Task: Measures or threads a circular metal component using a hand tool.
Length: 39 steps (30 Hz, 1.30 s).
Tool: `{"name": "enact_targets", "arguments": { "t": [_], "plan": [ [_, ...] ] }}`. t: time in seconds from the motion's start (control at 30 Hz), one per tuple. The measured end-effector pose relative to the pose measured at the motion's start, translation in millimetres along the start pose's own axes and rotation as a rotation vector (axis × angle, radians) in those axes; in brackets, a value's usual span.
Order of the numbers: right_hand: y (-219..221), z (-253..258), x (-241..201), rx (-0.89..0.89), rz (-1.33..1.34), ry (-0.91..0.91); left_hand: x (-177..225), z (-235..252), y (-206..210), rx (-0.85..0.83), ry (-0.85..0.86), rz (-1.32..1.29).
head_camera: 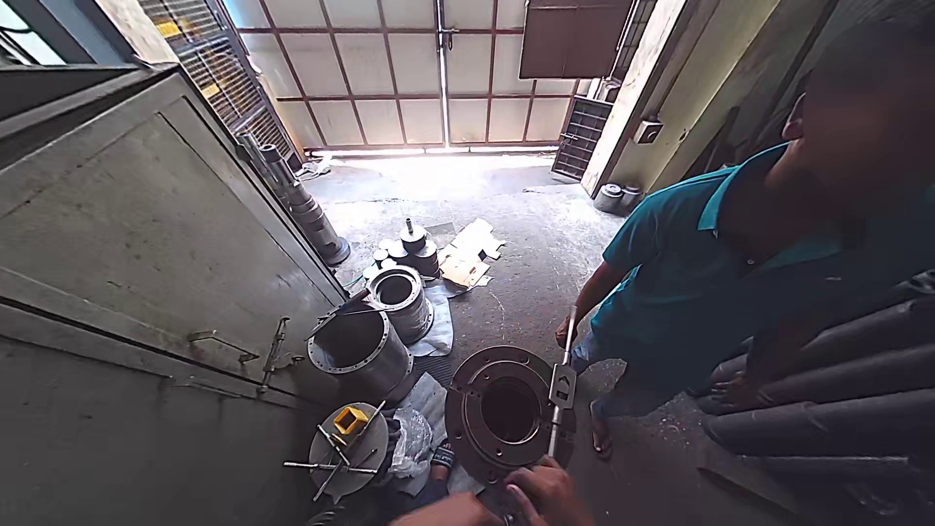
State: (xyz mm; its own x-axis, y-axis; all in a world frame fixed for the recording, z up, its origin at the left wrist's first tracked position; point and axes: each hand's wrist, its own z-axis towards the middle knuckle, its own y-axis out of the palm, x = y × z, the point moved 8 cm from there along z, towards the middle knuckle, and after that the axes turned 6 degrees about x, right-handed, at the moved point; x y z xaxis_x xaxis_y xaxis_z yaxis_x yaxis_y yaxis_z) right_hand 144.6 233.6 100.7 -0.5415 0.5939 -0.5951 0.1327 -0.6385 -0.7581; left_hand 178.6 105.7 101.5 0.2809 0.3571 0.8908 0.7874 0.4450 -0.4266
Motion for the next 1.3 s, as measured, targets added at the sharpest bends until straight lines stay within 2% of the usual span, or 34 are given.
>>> {"name": "enact_targets", "arguments": {
  "t": [0.07, 0.17, 0.23, 0.3, 0.4, 0.47, 0.53, 0.6, 0.67, 0.77, 0.83, 0.9, 0.93, 1.0, 1.07, 1.1, 1.13, 1.2, 1.3],
  "plan": [
    [-29.9, -38.0, 10.6, 0.109, -0.175, 0.047, -24.1, -25.7, -49.9, 0.145, -0.108, -0.173],
    [-62.3, -72.8, 30.6, 0.335, -0.428, 0.204, -77.8, -63.1, -116.2, 0.704, -0.33, -0.107],
    [-77.6, -82.2, 51.5, 0.498, -0.475, 0.379, -109.3, -84.4, -134.9, 1.073, -0.41, -0.158],
    [-88.1, -89.3, 67.0, 0.652, -0.48, 0.487, -131.4, -96.6, -127.7, 1.286, -0.421, -0.372],
    [-114.0, -105.2, 97.0, 0.8, -0.514, 0.631, -153.9, -112.8, -105.0, 1.277, -0.523, -0.316],
    [-138.4, -115.3, 143.9, 0.893, -0.408, 0.785, -160.7, -124.8, -88.6, 1.242, -0.567, -0.238],
    [-159.0, -100.0, 208.4, 0.928, -0.218, 0.96, -166.2, -137.8, -77.9, 1.224, -0.587, -0.202],
    [-171.9, -53.4, 265.4, 0.884, -0.068, 1.113, -171.5, -152.6, -71.7, 1.206, -0.633, -0.179],
    [-171.3, 25.5, 294.8, 0.725, -0.01, 1.167, -173.5, -165.0, -75.9, 1.207, -0.691, -0.186],
    [-124.3, 159.8, 282.4, 0.333, -0.024, 1.054, -178.5, -175.2, -86.4, 1.272, -0.729, -0.223],
    [-62.2, 225.8, 245.6, 0.045, -0.037, 0.923, -179.4, -176.6, -96.5, 1.341, -0.706, -0.222],
    [-2.1, 254.6, 180.3, -0.192, -0.168, 0.736, -180.9, -174.7, -106.4, 1.391, -0.674, -0.205],
    [20.8, 251.5, 143.1, -0.252, -0.251, 0.616, -181.5, -173.6, -111.7, 1.406, -0.662, -0.188],
    [51.0, 213.1, 79.9, -0.276, -0.371, 0.36, -184.1, -171.9, -114.3, 1.408, -0.667, -0.166],
    [54.4, 151.8, 43.4, -0.177, -0.468, 0.158, -190.9, -169.1, -109.0, 1.384, -0.703, -0.139],
    [45.8, 118.7, 35.1, -0.107, -0.514, 0.115, -193.9, -167.0, -105.0, 1.365, -0.727, -0.115],
    [31.0, 86.8, 31.8, -0.027, -0.552, 0.107, -196.4, -164.6, -101.4, 1.344, -0.749, -0.089],
    [-11.6, 29.7, 41.3, 0.123, -0.614, 0.207, -200.4, -158.0, -94.0, 1.299, -0.793, -0.063],
    [-85.5, -23.7, 91.1, 0.257, -0.739, 0.434, -206.1, -147.3, -87.8, 1.243, -0.796, -0.102]
  ]
}}
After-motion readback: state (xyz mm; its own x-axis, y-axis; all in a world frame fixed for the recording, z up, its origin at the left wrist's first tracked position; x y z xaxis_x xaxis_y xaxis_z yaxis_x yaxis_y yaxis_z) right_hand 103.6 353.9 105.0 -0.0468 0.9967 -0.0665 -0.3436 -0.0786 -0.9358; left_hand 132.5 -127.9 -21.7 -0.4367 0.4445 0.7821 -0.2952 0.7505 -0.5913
